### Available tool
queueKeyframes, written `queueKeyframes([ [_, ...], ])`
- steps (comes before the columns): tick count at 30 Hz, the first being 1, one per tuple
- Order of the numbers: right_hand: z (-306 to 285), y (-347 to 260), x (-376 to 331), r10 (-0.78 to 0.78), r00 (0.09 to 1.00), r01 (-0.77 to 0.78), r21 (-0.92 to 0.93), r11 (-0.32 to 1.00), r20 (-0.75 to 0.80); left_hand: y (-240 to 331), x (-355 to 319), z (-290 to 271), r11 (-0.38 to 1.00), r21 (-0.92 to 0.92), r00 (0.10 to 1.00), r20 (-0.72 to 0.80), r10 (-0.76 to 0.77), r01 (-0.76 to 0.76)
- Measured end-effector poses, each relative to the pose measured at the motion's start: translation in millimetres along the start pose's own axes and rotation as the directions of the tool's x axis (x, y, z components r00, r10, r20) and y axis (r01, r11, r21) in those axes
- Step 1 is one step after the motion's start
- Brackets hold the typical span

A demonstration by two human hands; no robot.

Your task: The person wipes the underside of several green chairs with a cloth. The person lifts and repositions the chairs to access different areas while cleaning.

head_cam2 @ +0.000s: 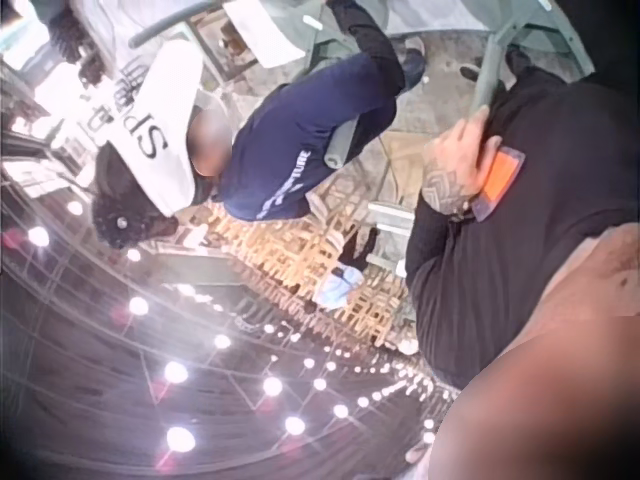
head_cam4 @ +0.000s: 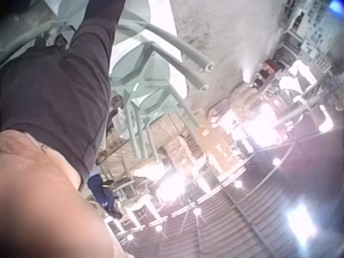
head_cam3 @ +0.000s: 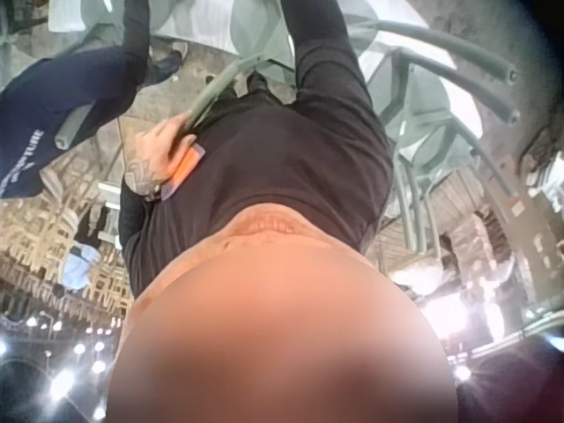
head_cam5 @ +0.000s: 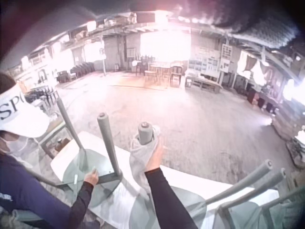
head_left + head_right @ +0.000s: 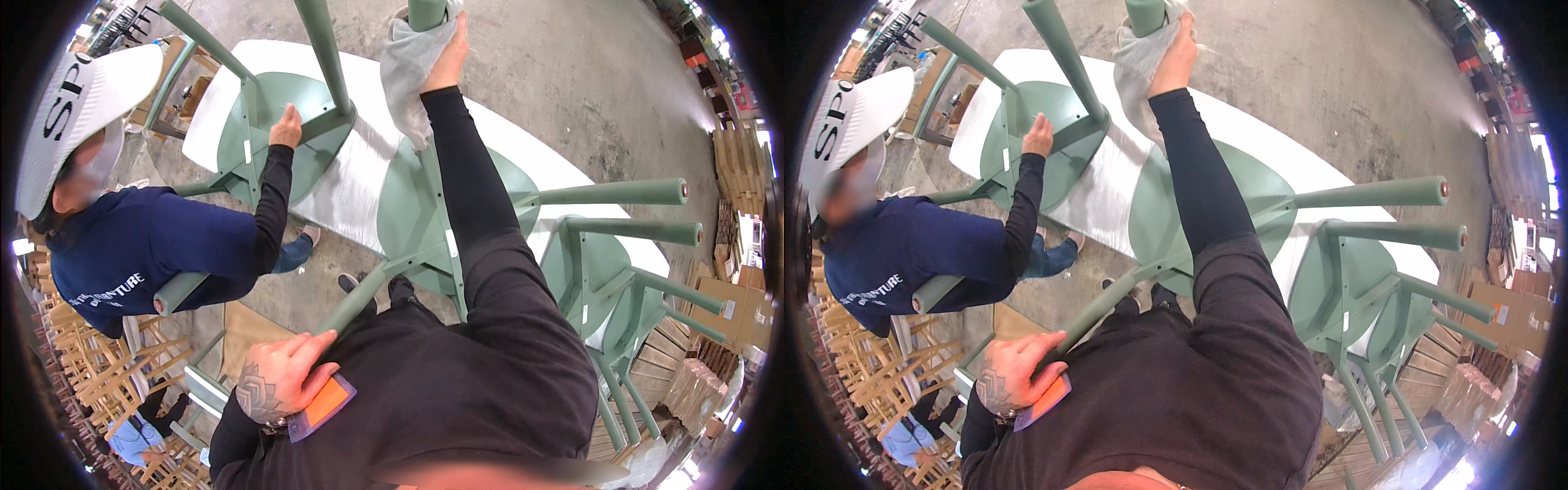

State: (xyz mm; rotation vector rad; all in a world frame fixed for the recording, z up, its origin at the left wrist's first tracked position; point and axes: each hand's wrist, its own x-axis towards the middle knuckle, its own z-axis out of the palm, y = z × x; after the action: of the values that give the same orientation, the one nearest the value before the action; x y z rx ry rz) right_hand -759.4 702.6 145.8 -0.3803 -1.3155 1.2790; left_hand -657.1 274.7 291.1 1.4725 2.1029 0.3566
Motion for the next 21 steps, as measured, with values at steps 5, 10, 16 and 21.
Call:
queueKeyframes([
  [5, -29, 73, -72, 0.038, 0.998, -0.011, -0.431, 0.902, 0.053, 5, 2, -5, 0.997, -0.016, 0.995, 0.068, -0.073, 0.074],
  [10, -127, 177, -111, 0.33, 0.911, -0.069, -0.697, 0.714, 0.247, 2, 6, -17, 1.0, 0.021, 0.997, 0.069, 0.019, -0.02],
  [16, -25, 47, -31, -0.188, 0.917, 0.203, -0.006, 0.979, 0.351, 0, 4, -1, 0.997, -0.035, 0.995, 0.067, -0.069, 0.071],
  [21, -22, 62, -6, -0.365, 0.922, 0.372, -0.552, 0.746, 0.128, -3, 6, -3, 0.994, -0.078, 0.997, 0.045, -0.069, 0.072],
])
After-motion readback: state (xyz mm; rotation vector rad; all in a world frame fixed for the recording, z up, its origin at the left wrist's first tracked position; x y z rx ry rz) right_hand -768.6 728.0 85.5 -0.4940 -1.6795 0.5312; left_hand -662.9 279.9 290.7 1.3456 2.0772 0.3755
